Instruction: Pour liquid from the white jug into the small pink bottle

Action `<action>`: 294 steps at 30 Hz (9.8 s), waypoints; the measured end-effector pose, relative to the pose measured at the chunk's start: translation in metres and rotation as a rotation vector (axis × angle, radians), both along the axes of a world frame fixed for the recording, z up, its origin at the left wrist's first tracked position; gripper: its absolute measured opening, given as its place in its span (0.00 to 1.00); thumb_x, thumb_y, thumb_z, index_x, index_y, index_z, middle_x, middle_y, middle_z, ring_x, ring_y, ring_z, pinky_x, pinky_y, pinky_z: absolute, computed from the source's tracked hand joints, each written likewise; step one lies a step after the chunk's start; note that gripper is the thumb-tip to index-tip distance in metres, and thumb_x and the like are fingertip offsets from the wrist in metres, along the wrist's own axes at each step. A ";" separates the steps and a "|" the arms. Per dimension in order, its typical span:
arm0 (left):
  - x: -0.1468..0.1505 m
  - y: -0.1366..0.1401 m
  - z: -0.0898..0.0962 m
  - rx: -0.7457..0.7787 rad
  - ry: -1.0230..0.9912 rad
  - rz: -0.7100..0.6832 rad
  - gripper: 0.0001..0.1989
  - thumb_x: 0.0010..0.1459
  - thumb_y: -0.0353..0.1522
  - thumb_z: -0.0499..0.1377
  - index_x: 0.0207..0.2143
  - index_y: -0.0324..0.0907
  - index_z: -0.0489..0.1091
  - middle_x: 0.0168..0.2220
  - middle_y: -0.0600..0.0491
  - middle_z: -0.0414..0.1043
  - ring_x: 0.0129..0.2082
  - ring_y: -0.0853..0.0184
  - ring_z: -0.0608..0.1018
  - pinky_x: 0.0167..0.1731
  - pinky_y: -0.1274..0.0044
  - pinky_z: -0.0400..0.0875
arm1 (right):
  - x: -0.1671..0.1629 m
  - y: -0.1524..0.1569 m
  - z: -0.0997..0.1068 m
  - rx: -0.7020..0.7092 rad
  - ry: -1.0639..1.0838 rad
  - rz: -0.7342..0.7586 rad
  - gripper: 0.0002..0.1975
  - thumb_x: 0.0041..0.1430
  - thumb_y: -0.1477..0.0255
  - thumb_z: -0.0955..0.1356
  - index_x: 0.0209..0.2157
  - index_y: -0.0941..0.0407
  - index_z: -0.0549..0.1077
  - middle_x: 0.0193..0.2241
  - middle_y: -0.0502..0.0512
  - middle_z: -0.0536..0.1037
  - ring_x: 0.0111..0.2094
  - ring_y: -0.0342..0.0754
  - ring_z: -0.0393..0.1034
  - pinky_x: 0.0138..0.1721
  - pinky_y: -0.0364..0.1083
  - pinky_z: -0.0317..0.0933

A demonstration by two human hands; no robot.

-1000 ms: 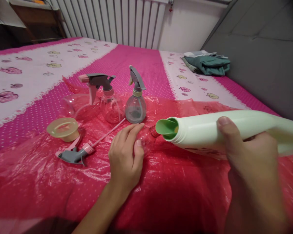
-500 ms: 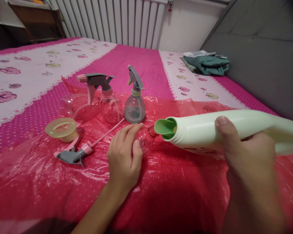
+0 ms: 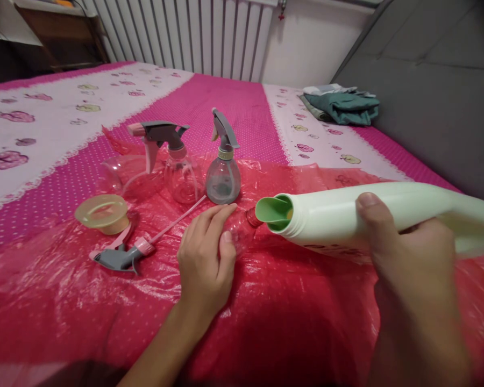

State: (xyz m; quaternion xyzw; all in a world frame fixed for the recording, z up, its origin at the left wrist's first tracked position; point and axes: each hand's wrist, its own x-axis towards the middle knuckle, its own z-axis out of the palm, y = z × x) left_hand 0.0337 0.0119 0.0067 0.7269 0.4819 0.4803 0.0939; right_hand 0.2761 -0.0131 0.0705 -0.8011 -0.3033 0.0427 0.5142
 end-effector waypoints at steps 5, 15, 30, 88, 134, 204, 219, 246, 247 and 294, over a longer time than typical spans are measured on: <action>0.000 0.000 0.000 0.001 0.003 0.003 0.21 0.75 0.32 0.47 0.61 0.42 0.74 0.57 0.45 0.79 0.57 0.53 0.79 0.56 0.60 0.71 | -0.001 -0.001 0.002 0.000 0.011 0.021 0.46 0.37 0.34 0.74 0.46 0.57 0.80 0.45 0.62 0.82 0.44 0.62 0.77 0.42 0.58 0.67; 0.000 0.000 0.001 -0.009 0.002 0.002 0.20 0.75 0.33 0.47 0.61 0.44 0.73 0.58 0.46 0.78 0.58 0.54 0.79 0.57 0.60 0.72 | 0.000 -0.003 0.000 0.013 -0.023 0.023 0.47 0.38 0.33 0.74 0.47 0.58 0.80 0.45 0.63 0.82 0.43 0.61 0.77 0.40 0.57 0.66; 0.000 -0.001 0.001 -0.015 0.006 0.002 0.21 0.75 0.33 0.47 0.61 0.42 0.74 0.58 0.45 0.78 0.58 0.53 0.79 0.58 0.59 0.71 | -0.005 -0.001 0.005 -0.026 -0.027 0.008 0.45 0.38 0.35 0.74 0.43 0.61 0.79 0.40 0.64 0.81 0.40 0.59 0.75 0.40 0.56 0.67; 0.000 -0.001 0.001 -0.002 0.009 0.008 0.21 0.76 0.33 0.47 0.62 0.42 0.74 0.58 0.45 0.79 0.57 0.54 0.79 0.56 0.61 0.72 | -0.002 0.000 -0.001 0.007 -0.014 0.014 0.47 0.36 0.33 0.74 0.46 0.58 0.80 0.44 0.62 0.82 0.42 0.60 0.76 0.40 0.56 0.65; 0.000 0.000 0.000 0.004 0.014 0.014 0.20 0.75 0.33 0.47 0.61 0.45 0.74 0.58 0.47 0.79 0.57 0.54 0.79 0.56 0.61 0.72 | -0.001 -0.002 0.000 0.013 -0.015 0.022 0.47 0.38 0.32 0.74 0.46 0.58 0.81 0.44 0.62 0.82 0.42 0.60 0.76 0.40 0.56 0.67; 0.000 0.001 0.000 0.004 0.010 0.014 0.20 0.75 0.32 0.47 0.61 0.43 0.74 0.58 0.45 0.79 0.57 0.54 0.79 0.58 0.61 0.72 | -0.009 -0.004 0.008 0.060 -0.052 -0.018 0.41 0.32 0.39 0.75 0.38 0.60 0.80 0.39 0.66 0.81 0.40 0.61 0.76 0.39 0.58 0.69; 0.000 0.001 -0.001 0.004 0.000 0.009 0.21 0.76 0.33 0.47 0.61 0.42 0.74 0.58 0.45 0.78 0.57 0.54 0.79 0.57 0.62 0.71 | -0.009 -0.004 0.010 0.157 -0.117 0.016 0.42 0.32 0.43 0.76 0.44 0.60 0.83 0.43 0.68 0.82 0.44 0.64 0.78 0.51 0.65 0.73; 0.001 0.001 -0.001 0.010 -0.007 0.012 0.21 0.76 0.32 0.47 0.60 0.41 0.75 0.58 0.44 0.79 0.57 0.54 0.79 0.57 0.60 0.72 | -0.008 -0.008 0.000 0.358 -0.291 0.170 0.33 0.46 0.52 0.80 0.52 0.52 0.84 0.49 0.58 0.83 0.50 0.63 0.80 0.55 0.67 0.75; 0.001 0.001 -0.001 0.008 -0.006 0.013 0.21 0.76 0.33 0.47 0.61 0.41 0.74 0.58 0.45 0.79 0.57 0.53 0.79 0.57 0.60 0.72 | -0.008 -0.008 0.000 0.360 -0.297 0.175 0.33 0.46 0.53 0.80 0.52 0.53 0.84 0.49 0.58 0.83 0.49 0.63 0.80 0.55 0.67 0.75; 0.001 0.000 0.001 0.012 0.006 0.020 0.20 0.76 0.33 0.47 0.60 0.43 0.74 0.58 0.45 0.79 0.56 0.53 0.80 0.57 0.59 0.73 | -0.011 -0.014 0.007 0.353 -0.304 0.185 0.37 0.45 0.52 0.81 0.56 0.53 0.82 0.49 0.60 0.83 0.48 0.61 0.80 0.54 0.63 0.76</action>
